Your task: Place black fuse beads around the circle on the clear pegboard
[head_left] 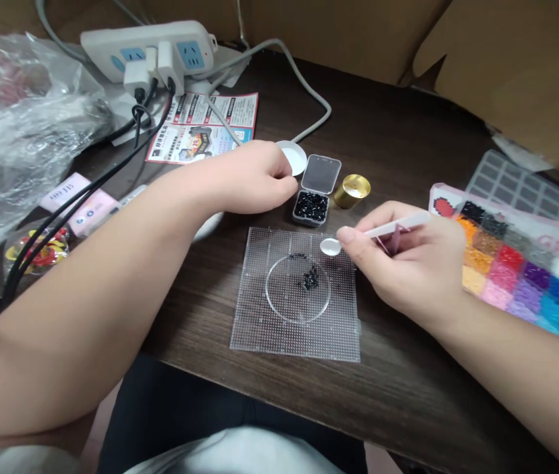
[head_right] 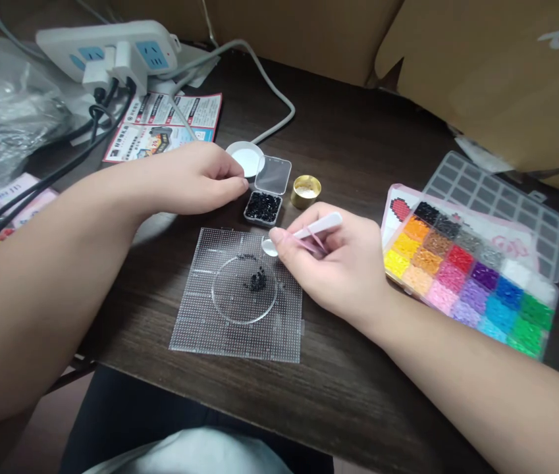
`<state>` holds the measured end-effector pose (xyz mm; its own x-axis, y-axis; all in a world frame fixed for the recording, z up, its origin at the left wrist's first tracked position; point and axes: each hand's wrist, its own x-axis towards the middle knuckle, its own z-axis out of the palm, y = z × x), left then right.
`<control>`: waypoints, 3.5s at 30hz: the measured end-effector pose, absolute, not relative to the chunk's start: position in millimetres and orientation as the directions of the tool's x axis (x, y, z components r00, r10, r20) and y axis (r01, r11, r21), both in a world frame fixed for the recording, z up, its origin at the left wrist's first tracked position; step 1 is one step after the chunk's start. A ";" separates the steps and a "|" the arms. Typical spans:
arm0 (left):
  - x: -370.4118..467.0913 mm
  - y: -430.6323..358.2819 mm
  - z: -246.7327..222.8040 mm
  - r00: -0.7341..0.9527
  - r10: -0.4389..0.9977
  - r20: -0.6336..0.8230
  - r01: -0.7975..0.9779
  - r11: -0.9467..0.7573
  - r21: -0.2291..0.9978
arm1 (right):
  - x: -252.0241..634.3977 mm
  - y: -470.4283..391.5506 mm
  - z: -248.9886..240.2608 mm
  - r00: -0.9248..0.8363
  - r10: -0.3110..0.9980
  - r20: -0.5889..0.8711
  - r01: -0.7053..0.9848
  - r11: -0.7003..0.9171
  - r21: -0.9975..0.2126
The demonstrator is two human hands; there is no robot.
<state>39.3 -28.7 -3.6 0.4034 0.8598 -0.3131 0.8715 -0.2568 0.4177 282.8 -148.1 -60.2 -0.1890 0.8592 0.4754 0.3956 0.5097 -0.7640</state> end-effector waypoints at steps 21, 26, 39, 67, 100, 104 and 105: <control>38.3 -28.8 2.4 0.413 0.855 -0.315 0.873 -0.273 0.405 | 284.0 -129.4 -39.0 0.245 0.958 -0.152 0.518 -0.262 -0.814; 39.0 -29.1 1.6 0.424 0.849 -0.316 0.875 -0.295 0.383 | 297.7 -134.0 -31.0 0.286 0.929 -0.233 0.648 -0.367 -0.667; 18.0 -36.4 20.0 0.454 0.775 -0.440 0.831 -0.191 0.522 | 314.7 -189.9 -53.8 -0.308 0.939 0.152 0.539 0.303 -0.786; 2.5 -3.5 -5.7 0.347 0.696 -0.629 0.927 -0.153 0.343 | 345.5 -147.2 -43.7 -0.554 0.824 0.121 0.291 0.327 -0.899; 13.4 -9.6 -4.9 0.446 0.666 -0.598 0.889 -0.252 0.382 | 317.0 -152.2 -47.3 -0.352 0.932 0.088 0.281 0.195 -0.940; 12.3 -8.2 -3.9 0.566 0.579 -0.588 0.824 -0.361 0.437 | 297.9 -155.6 -46.0 -0.344 0.928 0.142 0.343 0.265 -0.901; 11.6 -8.0 -3.9 0.580 0.572 -0.580 0.813 -0.367 0.452 | 296.3 -156.6 -45.9 -0.367 0.916 0.165 0.346 0.299 -0.889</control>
